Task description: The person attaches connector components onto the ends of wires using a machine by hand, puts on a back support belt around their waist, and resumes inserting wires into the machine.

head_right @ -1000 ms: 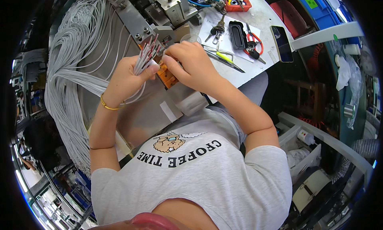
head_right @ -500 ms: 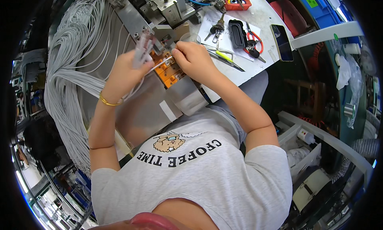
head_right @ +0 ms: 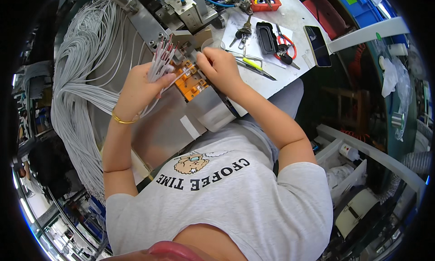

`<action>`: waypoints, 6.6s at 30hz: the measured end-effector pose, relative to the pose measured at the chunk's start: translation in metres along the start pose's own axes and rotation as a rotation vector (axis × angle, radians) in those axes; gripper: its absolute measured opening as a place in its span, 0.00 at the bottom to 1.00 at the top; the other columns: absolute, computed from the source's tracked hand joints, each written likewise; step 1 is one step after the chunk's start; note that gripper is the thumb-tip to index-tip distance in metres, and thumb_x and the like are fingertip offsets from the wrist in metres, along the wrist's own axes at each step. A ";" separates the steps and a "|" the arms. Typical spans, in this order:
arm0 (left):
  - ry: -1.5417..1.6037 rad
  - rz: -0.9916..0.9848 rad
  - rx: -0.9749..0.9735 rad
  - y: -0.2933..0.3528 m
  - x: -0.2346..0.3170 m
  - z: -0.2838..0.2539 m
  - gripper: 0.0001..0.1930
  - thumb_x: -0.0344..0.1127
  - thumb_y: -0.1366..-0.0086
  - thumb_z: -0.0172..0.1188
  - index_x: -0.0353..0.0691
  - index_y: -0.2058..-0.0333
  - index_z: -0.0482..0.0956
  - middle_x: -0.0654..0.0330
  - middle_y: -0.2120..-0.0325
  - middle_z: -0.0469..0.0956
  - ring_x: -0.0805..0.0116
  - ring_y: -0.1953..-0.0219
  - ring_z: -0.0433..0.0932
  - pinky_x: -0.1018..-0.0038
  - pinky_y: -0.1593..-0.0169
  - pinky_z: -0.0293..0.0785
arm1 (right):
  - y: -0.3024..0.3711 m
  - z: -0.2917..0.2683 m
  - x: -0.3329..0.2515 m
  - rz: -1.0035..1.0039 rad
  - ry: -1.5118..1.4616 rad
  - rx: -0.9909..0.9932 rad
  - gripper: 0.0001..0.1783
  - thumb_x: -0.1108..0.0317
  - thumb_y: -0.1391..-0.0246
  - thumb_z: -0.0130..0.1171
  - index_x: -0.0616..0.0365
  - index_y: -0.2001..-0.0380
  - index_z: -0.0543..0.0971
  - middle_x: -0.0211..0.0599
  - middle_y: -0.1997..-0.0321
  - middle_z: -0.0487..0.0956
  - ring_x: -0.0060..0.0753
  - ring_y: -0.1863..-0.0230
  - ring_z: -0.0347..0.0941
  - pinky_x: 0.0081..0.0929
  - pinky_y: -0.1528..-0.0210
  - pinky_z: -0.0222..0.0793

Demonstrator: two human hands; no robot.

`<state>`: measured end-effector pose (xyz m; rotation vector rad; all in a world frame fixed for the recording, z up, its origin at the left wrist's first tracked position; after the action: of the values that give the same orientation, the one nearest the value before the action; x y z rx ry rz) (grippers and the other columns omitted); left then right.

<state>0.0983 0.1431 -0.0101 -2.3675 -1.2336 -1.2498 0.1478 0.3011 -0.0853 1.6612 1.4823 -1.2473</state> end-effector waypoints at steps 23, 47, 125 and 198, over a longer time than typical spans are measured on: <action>0.199 0.135 0.016 0.003 0.008 0.006 0.08 0.33 0.45 0.65 0.34 0.72 0.77 0.66 0.80 0.75 0.80 0.79 0.69 0.79 0.73 0.66 | 0.015 -0.004 -0.085 -0.504 0.107 -0.036 0.08 0.72 0.53 0.60 0.62 0.69 0.76 0.37 0.72 0.75 0.32 0.69 0.71 0.24 0.64 0.65; 0.037 0.084 0.129 0.005 0.001 0.002 0.06 0.30 0.43 0.60 0.33 0.71 0.75 0.63 0.84 0.73 0.74 0.82 0.70 0.72 0.75 0.66 | 0.026 0.000 -0.089 -0.433 0.261 0.038 0.05 0.72 0.51 0.57 0.62 0.74 0.72 0.36 0.79 0.69 0.35 0.74 0.66 0.30 0.67 0.60; 0.315 0.020 -0.185 0.004 0.004 0.008 0.11 0.38 0.40 0.61 0.34 0.74 0.77 0.67 0.81 0.73 0.79 0.76 0.69 0.78 0.70 0.66 | 0.011 -0.011 -0.081 -0.368 -0.006 -0.168 0.06 0.70 0.51 0.59 0.61 0.70 0.76 0.35 0.73 0.75 0.30 0.68 0.70 0.26 0.63 0.64; -0.466 0.414 0.291 0.011 0.012 0.005 0.06 0.32 0.44 0.58 0.36 0.69 0.76 0.54 0.81 0.76 0.55 0.77 0.76 0.65 0.71 0.69 | -0.004 0.003 0.001 -0.033 -0.062 -0.108 0.13 0.64 0.43 0.50 0.63 0.77 0.69 0.43 0.78 0.69 0.40 0.73 0.67 0.32 0.71 0.61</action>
<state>0.1130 0.1460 -0.0016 -2.5768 -0.8742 -0.3802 0.1428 0.2996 -0.0868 1.5206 1.5175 -1.2036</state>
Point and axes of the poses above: each hand's wrist, its own y-axis away from the middle knuckle, its own z-axis out of the palm, x = y × z, the point moved 7 cm from there along -y, towards the middle knuckle
